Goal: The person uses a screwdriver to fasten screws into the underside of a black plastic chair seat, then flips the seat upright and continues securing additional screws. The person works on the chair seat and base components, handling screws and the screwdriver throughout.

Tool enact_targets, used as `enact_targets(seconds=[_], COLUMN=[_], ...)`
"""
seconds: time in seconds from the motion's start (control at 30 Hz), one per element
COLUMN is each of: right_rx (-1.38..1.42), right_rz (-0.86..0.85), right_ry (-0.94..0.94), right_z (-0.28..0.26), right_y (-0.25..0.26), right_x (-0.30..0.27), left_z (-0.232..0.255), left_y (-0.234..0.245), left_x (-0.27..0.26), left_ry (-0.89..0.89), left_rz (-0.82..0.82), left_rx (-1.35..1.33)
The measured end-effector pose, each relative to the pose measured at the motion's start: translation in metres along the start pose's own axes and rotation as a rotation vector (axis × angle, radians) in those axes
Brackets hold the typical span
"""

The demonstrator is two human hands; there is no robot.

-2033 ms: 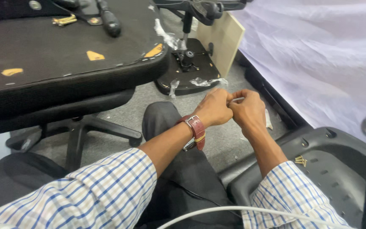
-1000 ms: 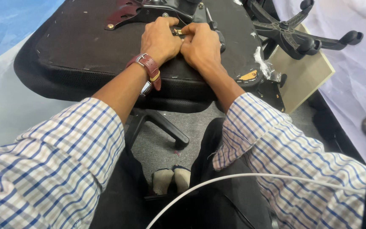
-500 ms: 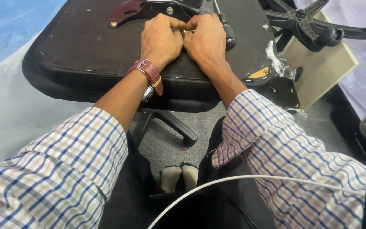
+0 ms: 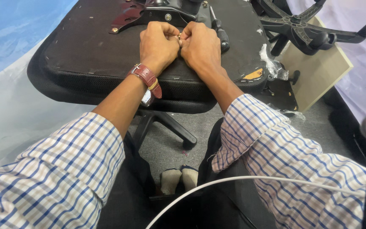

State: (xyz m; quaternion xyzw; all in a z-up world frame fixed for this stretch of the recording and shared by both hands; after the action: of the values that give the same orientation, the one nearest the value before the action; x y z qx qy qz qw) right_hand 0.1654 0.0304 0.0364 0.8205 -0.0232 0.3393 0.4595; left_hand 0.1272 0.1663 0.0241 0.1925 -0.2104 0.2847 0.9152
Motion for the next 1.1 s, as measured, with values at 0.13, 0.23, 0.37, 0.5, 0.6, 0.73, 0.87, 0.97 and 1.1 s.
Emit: enact_targets(seconds=[0.13,0.23,0.37,0.5,0.6,0.73,0.87,0.97,1.1], right_rx=[-0.012,0.002,0.038,0.039,0.000,-0.031,-0.041,-0.072,-0.087], right_rz=[0.045,0.031,-0.035,0.021,0.057,0.106,0.115,0.152,0.192], right_ry=[0.069,0.046,-0.093,-0.132,-0.182,-0.239,-0.370,-0.409,-0.500], right_z=[-0.003,-0.003,0.003,0.008,0.019,0.035,0.058,0.077,0.110], right_y=[0.002,0.008,0.027,0.060,0.085,0.114,0.140,0.158,0.180], right_x=[-0.008,-0.016,-0.032,-0.050,-0.066,-0.091,-0.117,-0.136,-0.167], left_z=[0.004,0.012,0.027,0.045,0.058,0.077,0.099,0.108,0.123], left_y=[-0.001,0.000,0.000,-0.014,-0.031,-0.053,-0.078,-0.103,-0.142], left_x=[-0.011,-0.024,-0.041,-0.057,-0.072,-0.092,-0.112,-0.130,-0.159], left_ry=[0.047,0.134,0.238,0.247,0.235,0.201,0.175,0.225,0.175], left_rz=[0.044,0.063,0.037,0.001,-0.056,-0.117,-0.179,-0.259,-0.348], left_rx=[-0.097,-0.117,-0.163,-0.207,-0.264,-0.315,-0.338,-0.392,-0.393])
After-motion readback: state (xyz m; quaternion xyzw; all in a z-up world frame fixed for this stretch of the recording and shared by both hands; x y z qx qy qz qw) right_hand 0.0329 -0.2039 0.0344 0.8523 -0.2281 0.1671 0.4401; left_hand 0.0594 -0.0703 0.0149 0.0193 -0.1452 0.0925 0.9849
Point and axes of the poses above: each hand's wrist, its own x-axis towards the middle knuckle, its own y-axis out of the back of the hand, z = x × y, the point moved 6 cm from there along x, towards the middle knuckle, and after that the axes turned 12 degrees about -x, right-handed, at the moved point
